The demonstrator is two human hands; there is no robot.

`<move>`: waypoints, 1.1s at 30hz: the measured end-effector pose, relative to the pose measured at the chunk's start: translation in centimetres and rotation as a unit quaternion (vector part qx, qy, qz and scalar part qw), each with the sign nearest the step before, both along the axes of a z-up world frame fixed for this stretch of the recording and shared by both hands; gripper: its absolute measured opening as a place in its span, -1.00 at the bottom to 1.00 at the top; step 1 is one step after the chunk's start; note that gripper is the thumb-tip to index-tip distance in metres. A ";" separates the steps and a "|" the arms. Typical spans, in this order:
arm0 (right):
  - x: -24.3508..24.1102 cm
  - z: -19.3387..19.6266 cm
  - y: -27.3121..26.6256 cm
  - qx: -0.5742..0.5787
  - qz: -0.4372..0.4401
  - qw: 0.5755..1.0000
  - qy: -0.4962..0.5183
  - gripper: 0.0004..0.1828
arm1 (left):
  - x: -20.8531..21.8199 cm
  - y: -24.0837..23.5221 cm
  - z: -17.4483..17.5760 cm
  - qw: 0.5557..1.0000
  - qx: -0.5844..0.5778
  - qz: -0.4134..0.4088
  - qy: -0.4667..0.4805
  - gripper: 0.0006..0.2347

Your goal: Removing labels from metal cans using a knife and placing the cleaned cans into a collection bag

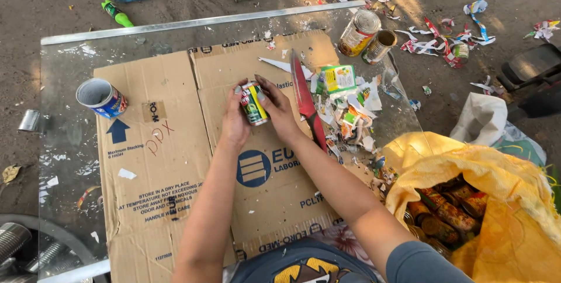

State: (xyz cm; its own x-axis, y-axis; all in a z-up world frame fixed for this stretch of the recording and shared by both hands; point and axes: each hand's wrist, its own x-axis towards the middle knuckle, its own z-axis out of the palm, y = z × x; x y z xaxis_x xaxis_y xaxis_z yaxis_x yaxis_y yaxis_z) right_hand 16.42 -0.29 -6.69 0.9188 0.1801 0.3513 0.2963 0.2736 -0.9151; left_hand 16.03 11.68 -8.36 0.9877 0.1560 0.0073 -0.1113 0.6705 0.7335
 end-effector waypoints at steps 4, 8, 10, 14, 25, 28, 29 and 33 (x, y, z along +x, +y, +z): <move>-0.5 -1.1 0.3 0.001 -0.030 0.999 -0.023 -0.49 | -0.1 0.4 -1.3 0.999 0.003 -0.045 -0.009 -0.57; -0.8 -1.0 0.1 -0.047 -0.086 0.991 -0.091 -0.59 | -0.9 0.3 -0.7 0.998 0.042 -0.042 0.002 -0.56; -0.9 -0.9 0.0 -0.080 -0.107 0.984 -0.114 -0.59 | -1.1 0.3 -0.6 0.997 0.059 -0.041 0.007 -0.56; -0.9 -0.3 0.5 -0.095 -0.103 0.980 -0.141 -0.66 | -0.5 1.0 -1.0 0.998 0.026 -0.038 0.035 -0.61; -0.1 -2.2 0.2 -0.011 -0.131 0.981 -0.140 -0.84 | 0.5 1.0 -4.7 0.992 -0.001 -0.036 0.124 -0.70; 0.2 -3.1 -0.3 0.006 -0.138 0.981 -0.135 -0.86 | -0.3 0.6 -3.4 0.990 0.036 -0.035 0.131 -0.73; 0.1 -2.9 -0.3 -0.015 -0.145 0.979 -0.145 -0.88 | -0.6 0.5 -2.4 0.988 0.061 -0.038 0.136 -0.72; 0.2 -2.6 -0.3 -0.044 -0.146 0.976 -0.154 -0.88 | -0.5 0.9 -3.4 0.982 0.129 -0.036 0.133 -0.71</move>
State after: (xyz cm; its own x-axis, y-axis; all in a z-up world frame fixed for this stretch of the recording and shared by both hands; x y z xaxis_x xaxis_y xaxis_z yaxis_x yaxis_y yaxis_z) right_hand 16.64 -0.54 -9.33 0.7888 -0.0322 0.6137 0.6145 0.0596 -0.7867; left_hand 15.51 12.59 -11.78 0.9686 0.1124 -0.2219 0.1478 0.4577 0.8768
